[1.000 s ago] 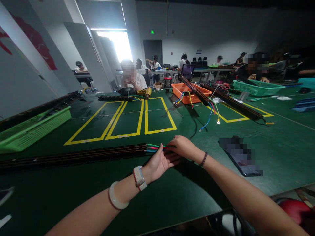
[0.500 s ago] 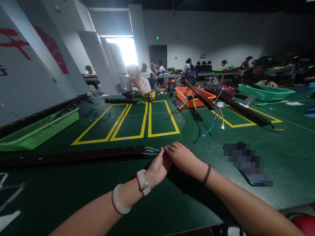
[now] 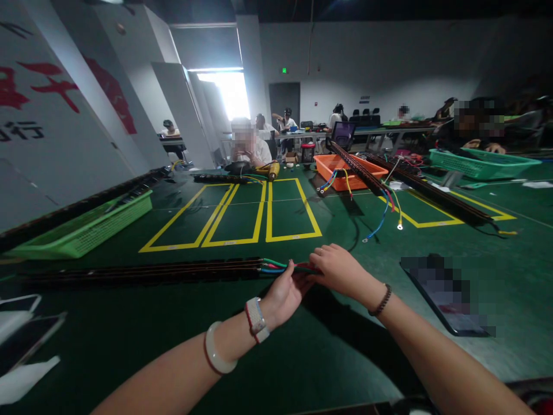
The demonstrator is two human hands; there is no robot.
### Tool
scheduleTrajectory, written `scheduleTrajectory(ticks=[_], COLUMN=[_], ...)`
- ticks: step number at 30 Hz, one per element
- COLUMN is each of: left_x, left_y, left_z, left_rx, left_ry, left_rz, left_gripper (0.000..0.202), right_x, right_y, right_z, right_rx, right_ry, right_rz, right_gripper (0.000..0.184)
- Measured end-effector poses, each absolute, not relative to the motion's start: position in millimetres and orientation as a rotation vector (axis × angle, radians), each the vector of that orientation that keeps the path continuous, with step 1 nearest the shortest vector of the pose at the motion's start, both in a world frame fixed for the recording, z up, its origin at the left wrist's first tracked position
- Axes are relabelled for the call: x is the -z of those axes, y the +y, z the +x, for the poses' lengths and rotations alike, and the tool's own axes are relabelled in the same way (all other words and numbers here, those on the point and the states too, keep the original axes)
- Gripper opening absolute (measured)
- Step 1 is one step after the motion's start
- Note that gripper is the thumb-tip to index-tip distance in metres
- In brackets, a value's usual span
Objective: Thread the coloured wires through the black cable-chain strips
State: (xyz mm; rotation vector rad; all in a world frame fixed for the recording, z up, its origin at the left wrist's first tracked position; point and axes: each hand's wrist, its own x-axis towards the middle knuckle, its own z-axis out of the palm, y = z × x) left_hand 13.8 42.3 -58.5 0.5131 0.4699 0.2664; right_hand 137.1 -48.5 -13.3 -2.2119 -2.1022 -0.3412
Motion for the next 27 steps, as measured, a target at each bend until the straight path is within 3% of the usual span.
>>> scheduleTrajectory(ticks=[6,15,21,27], left_x=[53,55,60,58], left_y=[38,37,39,37], left_z=[12,9,9,9], left_rx=[-0.247,-0.216,-0.232,-0.248], left_ry=[0.463,0.423,0.428,0.467], left_rz=[0.532,0.596,0.61,0.608], left_gripper=[0.036,0.036,0.037,0.032], right_x=[20,11,8,33], right_y=[-46,-50,-50,-38], right_z=[138,154,161,170], right_rx=[0.174,-0.143,0.001,0.156], right_ry=[-2.068,-1.894,-1.869,-1.815], right_rz=[-2.266,-2.215,-2.346,-2.326], right_gripper=[0.008,0.017,0.01,0.016])
